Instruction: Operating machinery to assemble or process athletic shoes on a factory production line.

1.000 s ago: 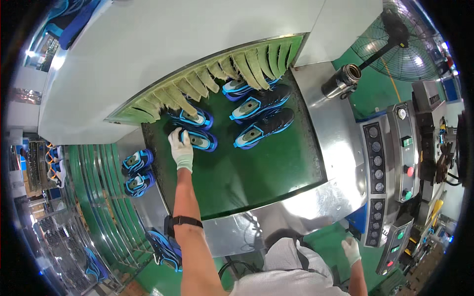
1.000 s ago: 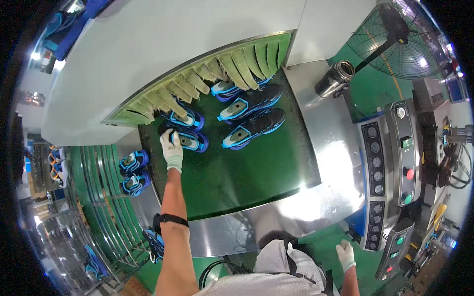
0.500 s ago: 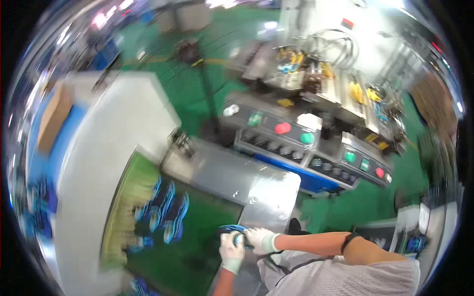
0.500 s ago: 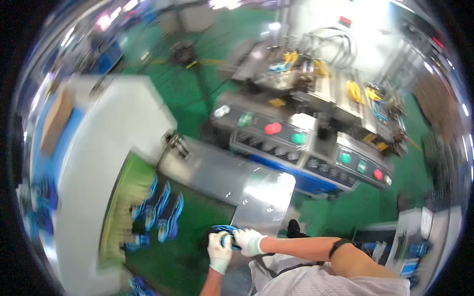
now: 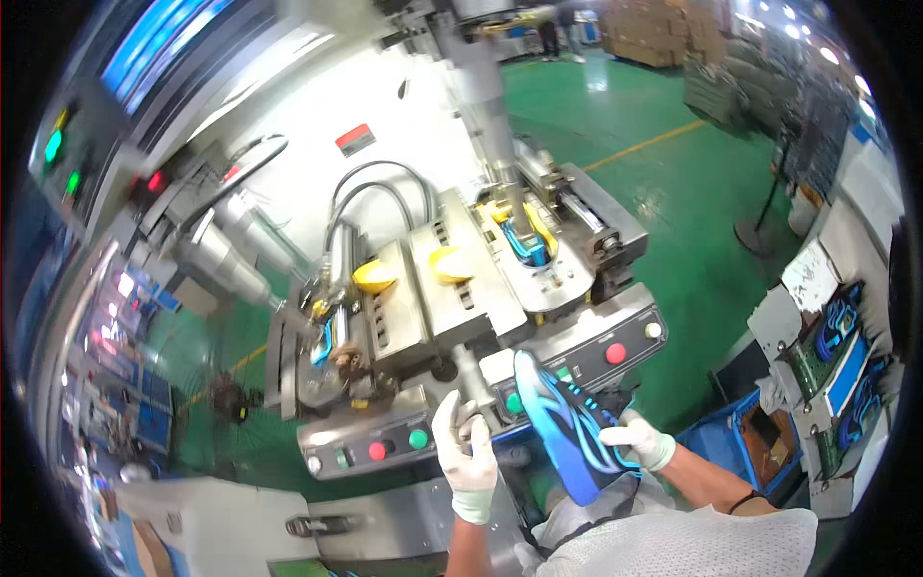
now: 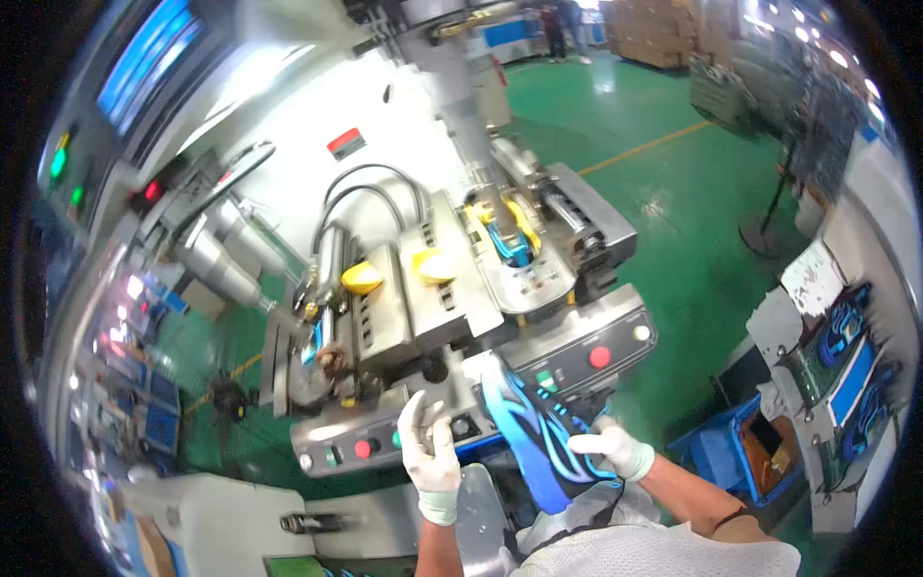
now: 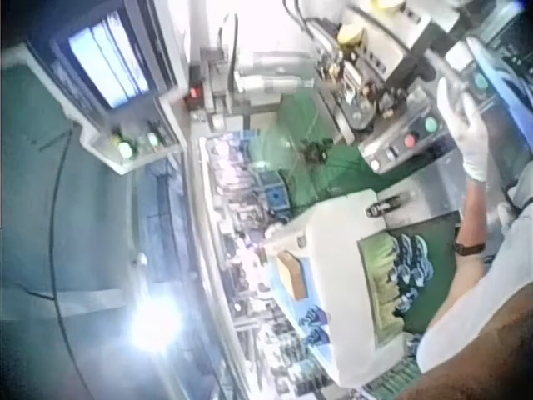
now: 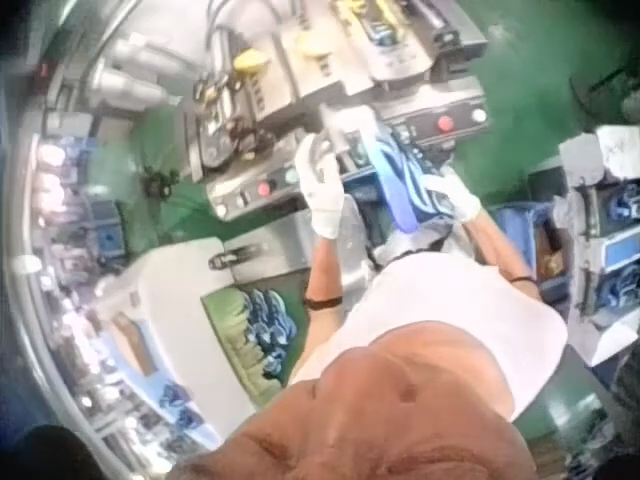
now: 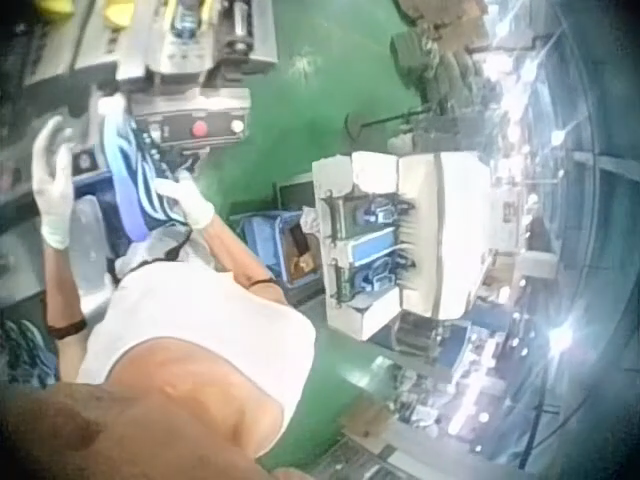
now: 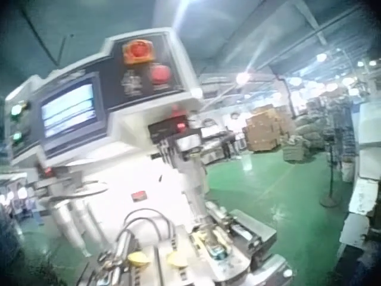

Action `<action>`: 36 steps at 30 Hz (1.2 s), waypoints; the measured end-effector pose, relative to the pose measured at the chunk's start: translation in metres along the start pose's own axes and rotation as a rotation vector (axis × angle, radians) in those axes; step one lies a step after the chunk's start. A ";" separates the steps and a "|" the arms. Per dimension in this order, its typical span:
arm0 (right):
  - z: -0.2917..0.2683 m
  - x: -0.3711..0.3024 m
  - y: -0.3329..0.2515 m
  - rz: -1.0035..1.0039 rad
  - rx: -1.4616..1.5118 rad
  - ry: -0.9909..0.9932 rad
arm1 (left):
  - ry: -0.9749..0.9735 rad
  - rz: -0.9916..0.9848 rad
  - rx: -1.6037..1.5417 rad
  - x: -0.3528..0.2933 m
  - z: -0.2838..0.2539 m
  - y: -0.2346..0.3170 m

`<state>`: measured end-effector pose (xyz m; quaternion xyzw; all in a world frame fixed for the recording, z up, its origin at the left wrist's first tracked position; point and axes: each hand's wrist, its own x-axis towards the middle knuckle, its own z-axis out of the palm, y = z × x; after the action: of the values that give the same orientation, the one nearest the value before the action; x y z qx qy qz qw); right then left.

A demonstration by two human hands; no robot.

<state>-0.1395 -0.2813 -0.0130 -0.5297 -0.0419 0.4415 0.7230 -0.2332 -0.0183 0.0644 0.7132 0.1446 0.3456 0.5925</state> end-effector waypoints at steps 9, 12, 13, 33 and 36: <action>-0.066 -0.003 -0.073 -0.422 0.489 0.142 | -0.262 -0.022 0.094 0.071 0.132 -0.031; -0.072 -0.004 -0.076 -0.466 0.568 0.209 | -0.299 -0.071 0.135 0.095 0.147 -0.037; -0.073 -0.004 -0.076 -0.476 0.571 0.209 | -0.306 -0.083 0.165 0.103 0.151 -0.037; -0.056 0.011 -0.058 -0.535 0.535 0.381 | -0.161 -0.207 0.406 0.233 0.210 -0.173; -0.054 0.000 -0.059 -0.520 0.469 0.441 | -0.174 -0.246 0.445 0.245 0.248 -0.191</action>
<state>-0.0759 -0.3232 0.0112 -0.4044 0.0833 0.1178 0.9031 0.1469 -0.0037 -0.0515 0.8300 0.2512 0.1679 0.4689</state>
